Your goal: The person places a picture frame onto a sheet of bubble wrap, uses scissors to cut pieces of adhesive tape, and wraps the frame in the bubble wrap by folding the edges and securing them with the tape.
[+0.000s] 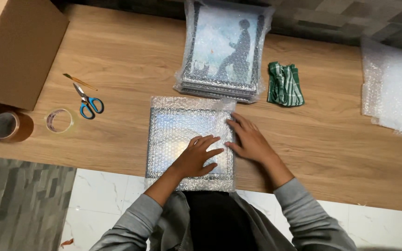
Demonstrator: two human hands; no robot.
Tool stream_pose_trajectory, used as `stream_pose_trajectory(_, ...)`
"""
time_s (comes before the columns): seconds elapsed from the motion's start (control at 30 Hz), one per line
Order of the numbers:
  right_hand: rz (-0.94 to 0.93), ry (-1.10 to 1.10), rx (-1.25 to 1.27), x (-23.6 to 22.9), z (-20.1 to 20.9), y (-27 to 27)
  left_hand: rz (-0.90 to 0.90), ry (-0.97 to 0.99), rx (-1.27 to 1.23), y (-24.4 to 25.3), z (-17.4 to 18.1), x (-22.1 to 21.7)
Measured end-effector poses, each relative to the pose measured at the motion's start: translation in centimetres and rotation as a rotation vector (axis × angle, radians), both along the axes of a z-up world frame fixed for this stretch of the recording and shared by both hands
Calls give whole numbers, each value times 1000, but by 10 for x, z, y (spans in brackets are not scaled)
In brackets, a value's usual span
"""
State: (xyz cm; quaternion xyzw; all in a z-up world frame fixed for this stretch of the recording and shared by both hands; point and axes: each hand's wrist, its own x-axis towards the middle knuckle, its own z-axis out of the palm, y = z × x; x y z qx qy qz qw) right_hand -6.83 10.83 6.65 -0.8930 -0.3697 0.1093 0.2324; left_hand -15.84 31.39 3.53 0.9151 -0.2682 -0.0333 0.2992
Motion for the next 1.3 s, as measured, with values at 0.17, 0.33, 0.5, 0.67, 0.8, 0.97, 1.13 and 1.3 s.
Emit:
stream_pose_trajectory(0.17, 93, -53, -70, 26, -11, 11, -19, 9, -27, 1, -1, -2)
stream_pose_trajectory(0.33, 174, -69, -172, 37, -21, 15, -35, 5, -43, 6, -1, -1)
stream_pose_trajectory(0.5, 195, -82, -169, 35, -22, 19, -48, -12, 23, 7, -1, 4)
stream_pose_trajectory(0.67, 126, -143, -127, 27, -28, 17, -37, 3, 26, 5, 2, 21)
stream_pose_trajectory(0.8, -45, -131, -118, 11, -54, 9, 128, 68, -162, 3, -26, 40)
stream_pose_trajectory(0.97, -118, -117, -70, -9, -66, 19, 502, -28, -78, 7, -50, 80)
stream_pose_trajectory(1.13, -171, -91, 15, -15, -65, 23, 557, -30, 22, -3, -42, 97)
stream_pose_trajectory(1.3, -200, -30, 92, -14, -68, 22, 478, 111, -143, -10, -40, 105)
